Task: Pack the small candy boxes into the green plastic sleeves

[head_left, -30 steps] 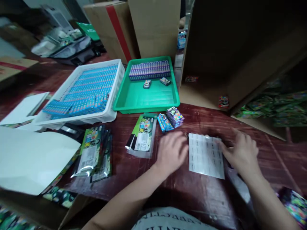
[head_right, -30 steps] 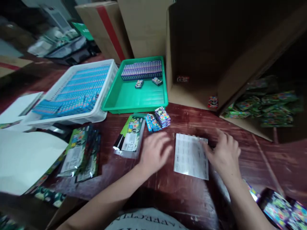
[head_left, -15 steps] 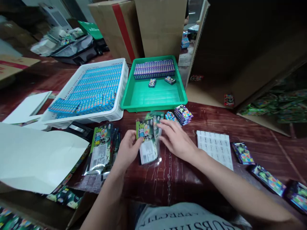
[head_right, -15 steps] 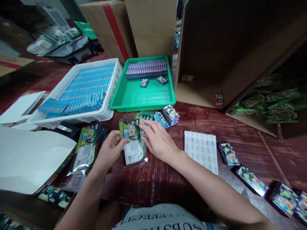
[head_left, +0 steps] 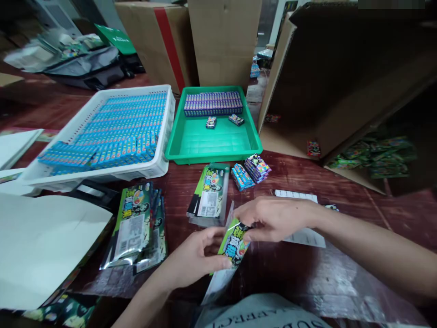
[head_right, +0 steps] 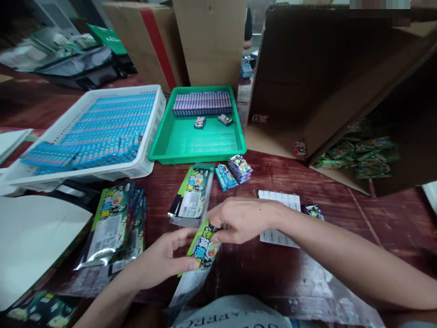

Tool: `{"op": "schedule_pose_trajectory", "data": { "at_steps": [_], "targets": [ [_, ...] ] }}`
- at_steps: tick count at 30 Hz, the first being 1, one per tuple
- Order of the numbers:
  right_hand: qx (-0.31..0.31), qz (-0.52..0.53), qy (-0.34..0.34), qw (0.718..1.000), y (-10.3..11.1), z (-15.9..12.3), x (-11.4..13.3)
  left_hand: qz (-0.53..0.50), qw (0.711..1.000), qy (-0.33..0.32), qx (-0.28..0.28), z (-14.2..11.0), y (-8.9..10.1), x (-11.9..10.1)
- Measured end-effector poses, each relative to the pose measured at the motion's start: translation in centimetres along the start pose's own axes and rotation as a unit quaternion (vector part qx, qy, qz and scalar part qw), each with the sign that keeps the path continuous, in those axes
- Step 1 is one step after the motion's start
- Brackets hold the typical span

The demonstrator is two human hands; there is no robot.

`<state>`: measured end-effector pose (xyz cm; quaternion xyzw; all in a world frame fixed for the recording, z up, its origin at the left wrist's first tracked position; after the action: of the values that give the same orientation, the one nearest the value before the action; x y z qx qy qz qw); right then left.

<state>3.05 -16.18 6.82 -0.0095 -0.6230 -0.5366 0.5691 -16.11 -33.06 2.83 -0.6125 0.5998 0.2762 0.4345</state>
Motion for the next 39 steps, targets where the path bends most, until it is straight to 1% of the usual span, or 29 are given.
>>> {"op": "schedule_pose_trajectory", "data": {
  "at_steps": [1, 2, 5, 7, 8, 9, 10, 12, 13, 14, 16, 18, 20, 23, 25, 27, 29, 32, 34, 36, 38, 39],
  "targets": [
    [-0.013, 0.001, -0.014, 1.000, 0.2, -0.6, 0.1, -0.007, 1.000, 0.004, -0.007, 0.2, -0.4, -0.1],
    [-0.026, 0.003, -0.028, 0.999, 0.4, -1.2, 0.2, -0.015, 1.000, 0.003, -0.025, 0.5, -0.6, 0.0],
    [-0.057, 0.021, -0.068, 0.996, 0.3, -3.2, 0.2, -0.041, 0.991, -0.010, -0.125, 1.5, -1.4, 0.8],
    [-0.075, 0.050, -0.096, 0.991, -0.4, -4.6, 0.0, -0.056, 0.977, -0.022, -0.205, 2.2, -1.9, 1.6],
    [-0.090, 0.081, -0.118, 0.986, -1.0, -5.3, -0.1, -0.068, 0.966, -0.031, -0.246, 2.6, -2.3, 1.9],
    [-0.104, 0.122, -0.146, 0.976, -1.8, -6.0, -0.3, -0.084, 0.956, -0.041, -0.279, 3.0, -2.8, 2.2],
    [-0.112, 0.164, -0.178, 0.964, -2.7, -6.7, -0.4, -0.106, 0.946, -0.050, -0.301, 3.4, -3.3, 2.4],
    [-0.112, 0.212, -0.238, 0.941, -4.7, -8.0, -0.5, -0.150, 0.935, -0.068, -0.313, 4.2, -4.5, 2.9],
    [-0.111, 0.202, -0.259, 0.938, -5.6, -8.5, -0.6, -0.165, 0.934, -0.074, -0.307, 4.6, -5.2, 3.1],
    [-0.110, 0.170, -0.273, 0.941, -6.4, -8.9, -0.7, -0.169, 0.935, -0.078, -0.301, 4.9, -5.8, 3.2],
    [-0.127, 0.088, -0.281, 0.947, -7.2, -9.5, -1.2, -0.146, 0.936, -0.087, -0.307, 5.4, -6.5, 3.6],
    [-0.131, 0.057, -0.273, 0.951, -7.3, -10.0, -1.9, -0.108, 0.926, -0.103, -0.346, 5.6, -6.7, 4.0],
    [-0.119, 0.100, -0.258, 0.953, -7.2, -10.3, -2.7, -0.081, 0.907, -0.129, -0.392, 5.7, -6.5, 4.3],
    [-0.108, 0.198, -0.255, 0.940, -7.1, -11.0, -3.3, -0.066, 0.874, -0.158, -0.454, 6.1, -6.1, 4.8],
    [-0.079, 0.209, -0.263, 0.938, -7.4, -11.9, -2.9, -0.064, 0.846, -0.167, -0.502, 6.5, -5.8, 5.0],
    [-0.036, 0.192, -0.274, 0.942, -7.8, -13.0, -2.2, -0.064, 0.828, -0.172, -0.530, 7.0, -5.6, 5.2],
    [-0.002, 0.197, -0.292, 0.936, -8.2, -14.0, -1.8, -0.059, 0.828, -0.176, -0.528, 7.3, -5.3, 5.4],
    [0.008, 0.255, -0.304, 0.918, -7.8, -14.4, -2.3, -0.047, 0.851, -0.183, -0.491, 7.1, -4.7, 5.4],
    [-0.015, 0.298, -0.294, 0.908, -6.9, -13.6, -3.3, -0.047, 0.882, -0.183, -0.431, 6.5, -4.3, 5.2],
    [-0.039, 0.331, -0.290, 0.897, -6.0, -12.4, -4.3, -0.047, 0.920, -0.171, -0.349, 5.8, -3.9, 5.1],
    [-0.039, 0.345, -0.287, 0.893, -5.4, -11.1, -4.9, -0.029, 0.950, -0.142, -0.276, 5.0, -3.6, 4.9],
    [-0.030, 0.350, -0.282, 0.893, -5.2, -10.6, -5.0, -0.017, 0.960, -0.129, -0.249, 4.7, -3.4, 4.9]
  ]
}}
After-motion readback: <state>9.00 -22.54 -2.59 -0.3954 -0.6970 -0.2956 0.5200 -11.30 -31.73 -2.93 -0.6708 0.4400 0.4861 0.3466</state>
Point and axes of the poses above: each hand's wrist, its own z-axis towards the middle knuckle, its own y-axis out of the back of the hand, x = y × z, the point moved 1 cm from there along z, towards the middle knuckle, and after that the axes turned 5 degrees about -x, right-handed, at the moved point
